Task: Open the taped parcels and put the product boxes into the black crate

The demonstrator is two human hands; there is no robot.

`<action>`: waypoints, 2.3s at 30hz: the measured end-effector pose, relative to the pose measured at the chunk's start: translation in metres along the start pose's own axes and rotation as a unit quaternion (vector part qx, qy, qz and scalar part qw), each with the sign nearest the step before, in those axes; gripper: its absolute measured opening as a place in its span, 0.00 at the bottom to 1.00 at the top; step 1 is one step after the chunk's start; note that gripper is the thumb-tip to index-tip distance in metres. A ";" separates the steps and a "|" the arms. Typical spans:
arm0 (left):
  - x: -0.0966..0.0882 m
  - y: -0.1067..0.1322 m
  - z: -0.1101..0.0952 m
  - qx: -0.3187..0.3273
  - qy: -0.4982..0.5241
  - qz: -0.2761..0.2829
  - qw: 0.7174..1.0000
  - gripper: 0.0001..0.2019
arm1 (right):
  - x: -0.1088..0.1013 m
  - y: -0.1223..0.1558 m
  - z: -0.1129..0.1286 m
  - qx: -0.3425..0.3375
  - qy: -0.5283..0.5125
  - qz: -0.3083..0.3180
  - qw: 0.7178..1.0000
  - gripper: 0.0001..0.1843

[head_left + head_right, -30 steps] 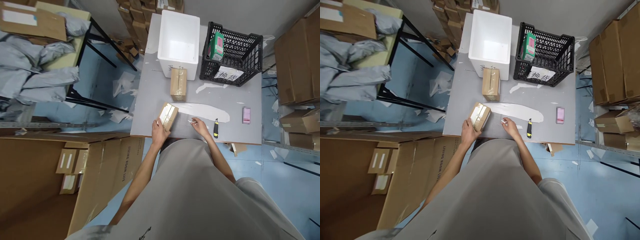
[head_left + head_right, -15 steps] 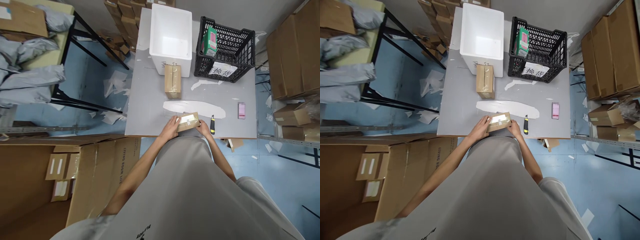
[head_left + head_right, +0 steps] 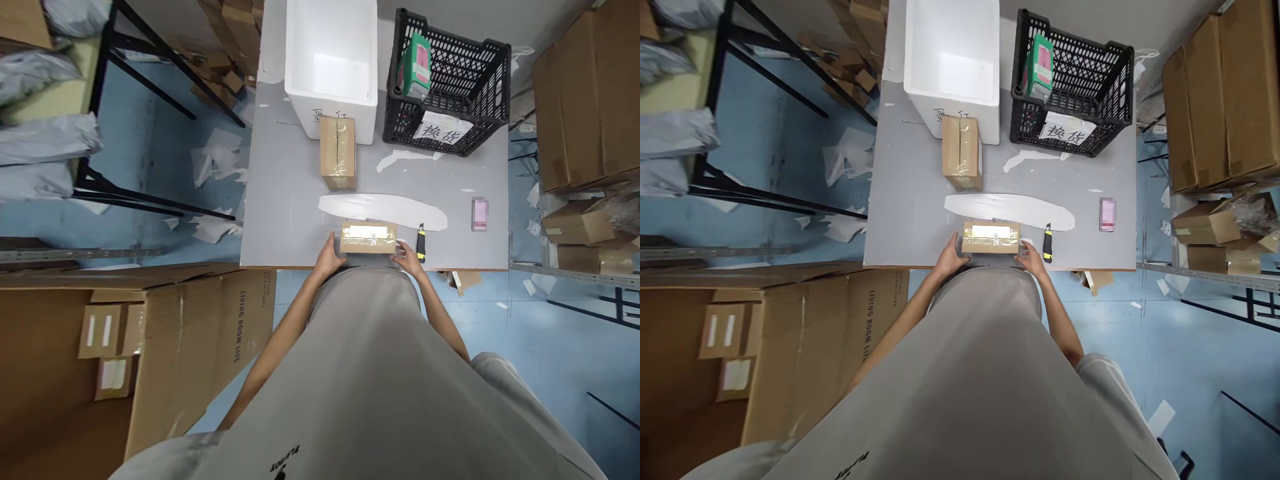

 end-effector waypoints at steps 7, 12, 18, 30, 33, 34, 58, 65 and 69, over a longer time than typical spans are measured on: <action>0.005 0.023 -0.009 0.020 0.085 0.009 0.996 0.36 | 0.004 0.012 0.017 -0.079 -0.038 0.016 0.996 0.30; -0.011 0.040 -0.030 0.054 0.130 -0.044 0.989 0.30 | -0.022 0.017 0.040 -0.125 -0.043 -0.037 0.990 0.32; -0.043 0.029 -0.055 0.062 0.105 -0.134 0.984 0.24 | -0.035 0.012 0.082 -0.144 0.050 -0.078 0.985 0.33; -0.089 0.036 -0.089 0.143 0.212 -0.181 0.950 0.36 | -0.037 0.030 0.149 -0.251 -0.013 -0.085 0.964 0.39; -0.089 0.032 -0.097 0.166 0.223 -0.173 0.945 0.40 | -0.053 0.022 0.159 -0.271 -0.024 -0.105 0.956 0.40; -0.089 0.030 -0.101 0.176 0.227 -0.170 0.943 0.40 | -0.060 0.020 0.163 -0.281 -0.027 -0.113 0.953 0.40; -0.052 0.010 -0.091 0.081 0.153 -0.088 0.981 0.28 | -0.073 0.015 0.124 -0.201 0.048 -0.098 0.973 0.38; -0.012 0.008 -0.009 -0.072 0.069 -0.063 0.993 0.21 | -0.023 -0.008 0.069 -0.071 0.197 -0.008 0.978 0.28; -0.012 -0.002 0.010 -0.088 0.041 -0.055 0.994 0.22 | -0.012 -0.021 0.060 -0.049 0.209 0.023 0.976 0.29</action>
Point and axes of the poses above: each hand's wrist, its own y-axis away from the middle knuckle, its own x-axis out of the palm, z = x × y, the point moved 8 cm from there along -y, towards the middle knuckle, and after that the axes turned 13 degrees about y, right-handed, at the moved point
